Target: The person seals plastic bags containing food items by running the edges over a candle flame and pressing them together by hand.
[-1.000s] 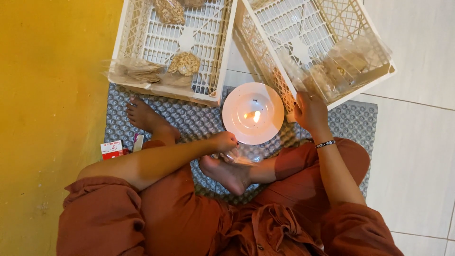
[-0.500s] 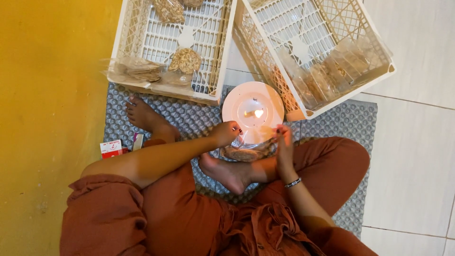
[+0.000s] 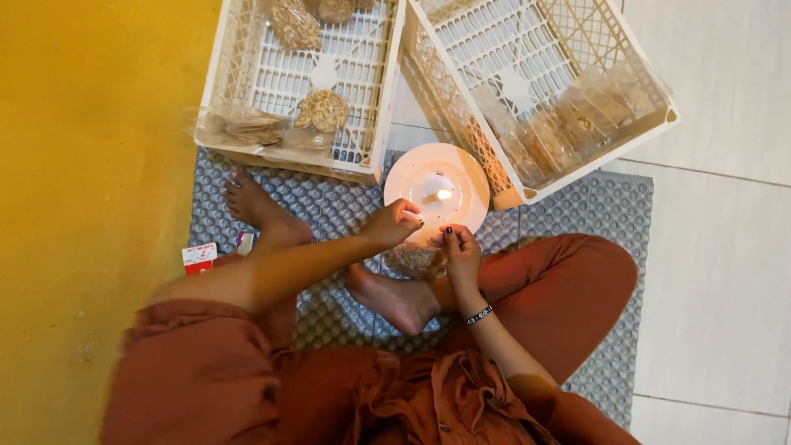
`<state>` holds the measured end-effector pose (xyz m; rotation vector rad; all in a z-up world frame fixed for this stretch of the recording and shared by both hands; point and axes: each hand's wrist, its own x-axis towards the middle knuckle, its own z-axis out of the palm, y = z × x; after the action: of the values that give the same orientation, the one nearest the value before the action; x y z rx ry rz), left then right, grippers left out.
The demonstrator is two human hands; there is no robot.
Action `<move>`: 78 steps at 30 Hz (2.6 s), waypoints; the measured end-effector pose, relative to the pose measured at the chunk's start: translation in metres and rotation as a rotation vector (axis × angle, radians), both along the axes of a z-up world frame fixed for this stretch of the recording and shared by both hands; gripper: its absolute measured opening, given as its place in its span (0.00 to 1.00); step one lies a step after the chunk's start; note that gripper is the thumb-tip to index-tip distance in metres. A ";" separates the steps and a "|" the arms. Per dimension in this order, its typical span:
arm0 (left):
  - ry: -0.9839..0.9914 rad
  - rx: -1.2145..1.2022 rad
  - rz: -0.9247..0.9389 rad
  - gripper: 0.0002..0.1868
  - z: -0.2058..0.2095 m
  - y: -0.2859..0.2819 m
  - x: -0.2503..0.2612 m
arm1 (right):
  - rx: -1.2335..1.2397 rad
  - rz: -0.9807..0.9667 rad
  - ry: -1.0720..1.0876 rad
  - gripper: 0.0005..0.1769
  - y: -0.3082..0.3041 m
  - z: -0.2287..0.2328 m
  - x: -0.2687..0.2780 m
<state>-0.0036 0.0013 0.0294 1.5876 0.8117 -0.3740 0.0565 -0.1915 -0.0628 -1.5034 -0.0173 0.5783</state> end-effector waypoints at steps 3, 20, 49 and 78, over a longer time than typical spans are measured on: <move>-0.037 0.078 0.178 0.18 -0.013 -0.020 0.024 | 0.069 -0.027 0.009 0.09 -0.001 0.008 0.003; -0.659 -0.060 0.634 0.17 -0.094 -0.072 -0.009 | 0.056 0.050 -0.015 0.10 -0.008 0.019 0.011; -0.477 0.516 0.866 0.09 -0.072 -0.080 0.032 | -0.079 -0.130 0.077 0.11 0.020 0.000 0.028; -0.316 0.349 0.892 0.11 -0.076 -0.073 0.037 | -0.085 -0.196 -0.093 0.14 0.036 -0.002 0.038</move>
<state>0.0336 -0.0721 -0.0465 1.3751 1.2733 0.6720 0.0940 -0.1560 -0.0652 -1.5928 0.0827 0.3547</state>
